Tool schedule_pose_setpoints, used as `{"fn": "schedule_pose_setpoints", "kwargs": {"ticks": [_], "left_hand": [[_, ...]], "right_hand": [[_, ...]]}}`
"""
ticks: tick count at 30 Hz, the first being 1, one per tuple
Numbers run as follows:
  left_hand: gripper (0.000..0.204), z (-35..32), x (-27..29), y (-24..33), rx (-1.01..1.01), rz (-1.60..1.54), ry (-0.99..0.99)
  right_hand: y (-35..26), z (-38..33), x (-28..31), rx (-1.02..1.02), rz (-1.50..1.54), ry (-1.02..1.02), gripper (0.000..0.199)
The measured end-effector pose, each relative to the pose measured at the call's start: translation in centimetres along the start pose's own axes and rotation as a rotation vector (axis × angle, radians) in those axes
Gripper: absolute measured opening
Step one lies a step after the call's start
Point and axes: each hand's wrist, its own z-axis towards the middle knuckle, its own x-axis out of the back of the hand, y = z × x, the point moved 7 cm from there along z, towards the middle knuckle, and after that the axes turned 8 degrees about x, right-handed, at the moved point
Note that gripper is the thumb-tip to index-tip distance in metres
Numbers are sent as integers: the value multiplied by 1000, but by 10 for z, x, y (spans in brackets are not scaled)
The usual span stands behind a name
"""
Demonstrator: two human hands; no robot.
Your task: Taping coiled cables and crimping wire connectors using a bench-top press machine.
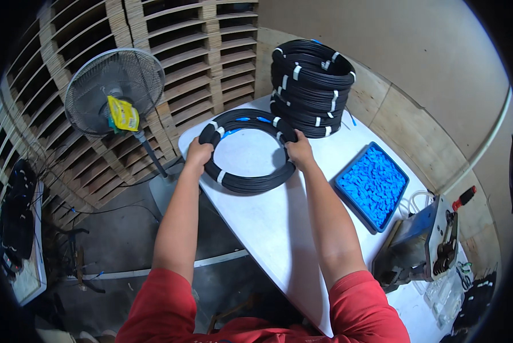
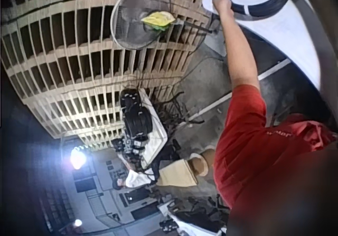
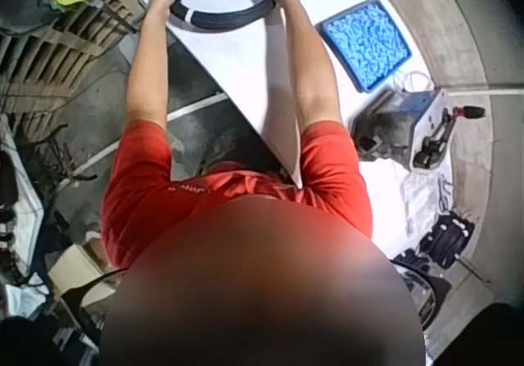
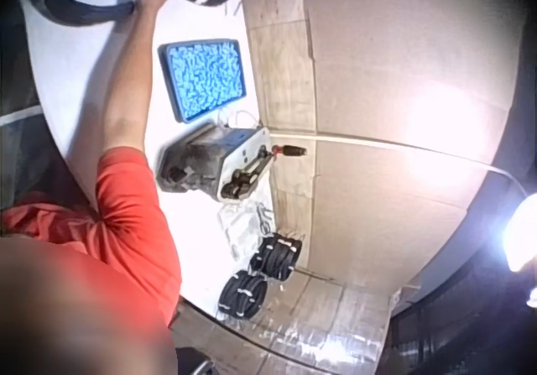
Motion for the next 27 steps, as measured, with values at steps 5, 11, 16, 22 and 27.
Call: {"fn": "schedule_pose_setpoints", "kwargs": {"ticks": [5, 11, 16, 22, 27], "left_hand": [[45, 2, -7, 1, 14, -57, -51], [45, -1, 3, -3, -23, -48, 77], [44, -87, -13, 72, -812, 555, 489], [31, -251, -128, 130, -1082, 429, -454], [24, -422, -206, 180, -1413, 127, -856]], "right_hand": [[2, 3, 4, -33, 8, -18, 68], [-25, -26, 14, 24, -92, 81, 59], [-45, -71, 44, 412, -184, 302, 35], [-95, -193, 113, 442, -392, 55, 30], [-134, -315, 249, 644, -767, 246, 13]]}}
